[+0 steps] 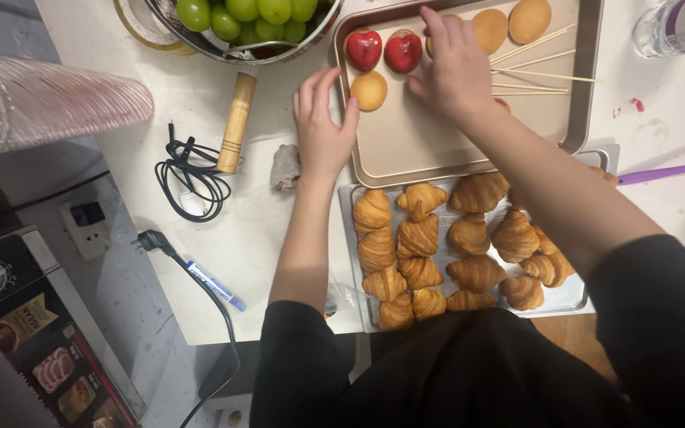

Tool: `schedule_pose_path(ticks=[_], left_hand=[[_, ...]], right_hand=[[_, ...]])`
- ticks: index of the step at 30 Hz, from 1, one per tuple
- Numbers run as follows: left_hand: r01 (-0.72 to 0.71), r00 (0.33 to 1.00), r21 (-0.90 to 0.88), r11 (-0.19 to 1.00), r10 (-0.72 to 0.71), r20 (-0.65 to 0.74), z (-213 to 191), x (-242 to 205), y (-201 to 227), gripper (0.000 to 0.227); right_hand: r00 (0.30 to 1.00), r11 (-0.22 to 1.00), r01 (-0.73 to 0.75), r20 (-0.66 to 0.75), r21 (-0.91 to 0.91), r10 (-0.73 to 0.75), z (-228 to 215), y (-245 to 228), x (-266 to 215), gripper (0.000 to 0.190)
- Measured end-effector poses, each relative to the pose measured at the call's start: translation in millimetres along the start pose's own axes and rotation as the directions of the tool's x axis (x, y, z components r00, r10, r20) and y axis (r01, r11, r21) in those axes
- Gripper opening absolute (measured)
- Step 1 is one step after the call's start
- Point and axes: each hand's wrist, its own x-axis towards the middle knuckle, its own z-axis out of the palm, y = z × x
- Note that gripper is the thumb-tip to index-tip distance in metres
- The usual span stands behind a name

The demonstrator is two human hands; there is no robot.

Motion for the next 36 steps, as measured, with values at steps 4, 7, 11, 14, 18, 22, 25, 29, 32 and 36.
schedule_pose_path(ticks=[4, 7, 11, 14, 18, 22, 25, 29, 32, 36], left_hand=[[0.036, 0.999, -0.009, 0.999, -0.036, -0.028, -4.8, -14.0, -4.3, 0.041], [0.070, 0.997, 0.056, 0.996, -0.071, 0.012, 0.6, -22.7, -6.0, 0.041], [0.078, 0.986, 0.347, 0.935, -0.124, 0.112, 23.7, -9.1, 0.1, 0.053], [0.088, 0.973, 0.473, 0.877, -0.178, 0.148, 35.8, -3.3, 10.3, 0.056], [0.014, 0.985, 0.509, 0.861, -0.100, 0.142, 35.2, -9.6, 14.8, 0.054], [0.024, 0.994, 0.422, 0.906, -0.067, 0.089, 30.8, -24.9, 15.8, 0.043], [0.066, 0.996, 0.177, 0.982, -0.056, -0.064, 22.1, -34.8, 10.0, 0.037], [0.272, 0.925, -0.591, 0.759, -0.376, -0.058, 22.5, -32.2, 12.1, 0.043], [0.424, 0.840, -0.868, 0.259, -0.470, 0.270, 21.2, -32.0, 32.7, 0.048], [0.407, 0.845, -0.910, -0.077, -0.348, 0.407, 14.7, -51.1, 79.2, 0.048]], right_hand=[[0.996, 0.993, 0.085, -0.014, 0.077, -0.084, -18.4, -6.2, 8.9, 0.060], [0.983, 0.967, 0.181, -0.001, 0.177, -0.184, -24.1, -12.0, 27.9, 0.049], [0.977, 0.962, 0.169, 0.093, 0.213, -0.192, -18.4, -23.6, 55.4, 0.026], [0.972, 0.963, 0.215, 0.062, 0.162, -0.227, -15.8, -25.5, 58.5, 0.009], [0.974, 0.964, 0.216, 0.037, 0.156, -0.224, -13.3, -22.2, 57.0, 0.006], [0.969, 0.953, 0.246, -0.004, 0.179, -0.249, -16.1, -19.8, 53.9, 0.002], [0.965, 0.944, 0.261, -0.033, 0.203, -0.260, -29.8, -23.1, 50.6, 0.002], [0.978, 0.916, 0.207, -0.053, 0.344, -0.200, -62.9, -36.6, 39.9, 0.001], [0.988, 0.890, 0.152, -0.035, 0.429, -0.151, -95.2, -52.3, 21.2, 0.007], [0.998, 0.874, 0.055, -0.015, 0.482, -0.054, -138.9, -69.3, -20.5, 0.006]])
